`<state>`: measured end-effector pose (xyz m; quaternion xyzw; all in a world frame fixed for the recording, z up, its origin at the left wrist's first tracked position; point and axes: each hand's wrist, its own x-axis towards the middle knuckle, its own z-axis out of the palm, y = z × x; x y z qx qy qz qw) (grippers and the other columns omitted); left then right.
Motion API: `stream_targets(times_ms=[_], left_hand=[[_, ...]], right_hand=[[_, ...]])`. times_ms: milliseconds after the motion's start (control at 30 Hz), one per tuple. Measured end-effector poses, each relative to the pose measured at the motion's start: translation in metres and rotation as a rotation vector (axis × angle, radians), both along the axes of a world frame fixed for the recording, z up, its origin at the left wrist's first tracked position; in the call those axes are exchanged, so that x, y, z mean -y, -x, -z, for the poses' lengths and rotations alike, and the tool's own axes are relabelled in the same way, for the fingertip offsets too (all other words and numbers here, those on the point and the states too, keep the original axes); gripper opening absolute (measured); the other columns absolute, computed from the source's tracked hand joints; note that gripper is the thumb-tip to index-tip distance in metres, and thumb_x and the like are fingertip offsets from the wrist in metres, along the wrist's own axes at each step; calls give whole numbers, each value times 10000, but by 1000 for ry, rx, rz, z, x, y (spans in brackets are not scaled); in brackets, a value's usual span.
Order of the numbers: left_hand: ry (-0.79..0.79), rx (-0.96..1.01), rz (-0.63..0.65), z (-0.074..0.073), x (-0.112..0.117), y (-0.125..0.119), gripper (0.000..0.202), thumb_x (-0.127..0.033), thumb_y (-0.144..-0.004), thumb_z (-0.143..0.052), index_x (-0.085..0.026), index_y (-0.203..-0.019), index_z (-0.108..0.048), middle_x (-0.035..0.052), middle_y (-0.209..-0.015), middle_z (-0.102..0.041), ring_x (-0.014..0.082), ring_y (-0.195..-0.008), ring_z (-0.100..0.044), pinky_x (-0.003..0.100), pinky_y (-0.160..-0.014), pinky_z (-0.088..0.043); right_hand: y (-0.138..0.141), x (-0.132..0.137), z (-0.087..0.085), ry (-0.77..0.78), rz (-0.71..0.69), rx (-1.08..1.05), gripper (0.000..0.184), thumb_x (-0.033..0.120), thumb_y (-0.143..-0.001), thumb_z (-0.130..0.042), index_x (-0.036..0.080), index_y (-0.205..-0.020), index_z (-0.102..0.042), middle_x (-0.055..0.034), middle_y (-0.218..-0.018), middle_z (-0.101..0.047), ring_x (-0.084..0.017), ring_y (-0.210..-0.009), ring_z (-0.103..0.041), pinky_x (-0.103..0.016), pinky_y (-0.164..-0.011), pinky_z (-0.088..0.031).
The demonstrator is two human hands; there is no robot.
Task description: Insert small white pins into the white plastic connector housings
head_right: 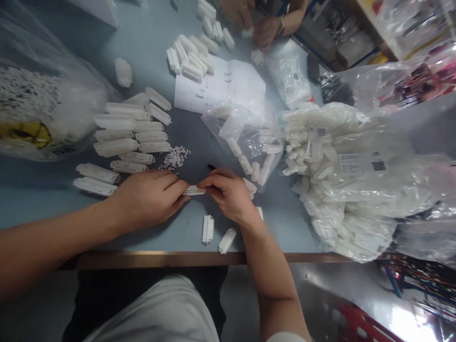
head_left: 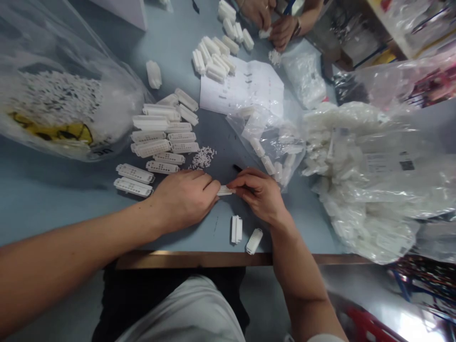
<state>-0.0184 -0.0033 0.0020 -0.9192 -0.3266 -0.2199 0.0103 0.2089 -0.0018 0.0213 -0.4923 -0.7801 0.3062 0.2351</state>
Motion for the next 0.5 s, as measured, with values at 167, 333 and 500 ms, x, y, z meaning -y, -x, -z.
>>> stream_targets(times_ms=[167,333,500], left_hand=[[16,-1,13,0,0,0,190,-230,-947,-548,-176,-775,-608,43,-663,-599,222,-643,-606,340,-564,-451],[20,-12,18,-1,1,0,180,-217,-939,-542,-178,-776,-607,44,-660,-599,225,-637,-610,345,-558,-456],[12,-11,11,0,1,0,145,-197,-914,-563,-185,-773,-599,36,-659,-593,218,-629,-614,341,-553,-455]], right_hand=[[1,-1,-1,40,2,-3,159,117,-889,-676,229,-894,-788,-25,-910,-740,-160,-866,-692,-278,-823,-556],[2,-1,-3,91,9,-6,166,130,-886,-660,239,-878,-786,-28,-915,-743,-169,-865,-697,-300,-820,-562],[3,-2,-4,128,18,4,162,140,-881,-657,240,-862,-782,-28,-902,-746,-178,-878,-697,-310,-833,-560]])
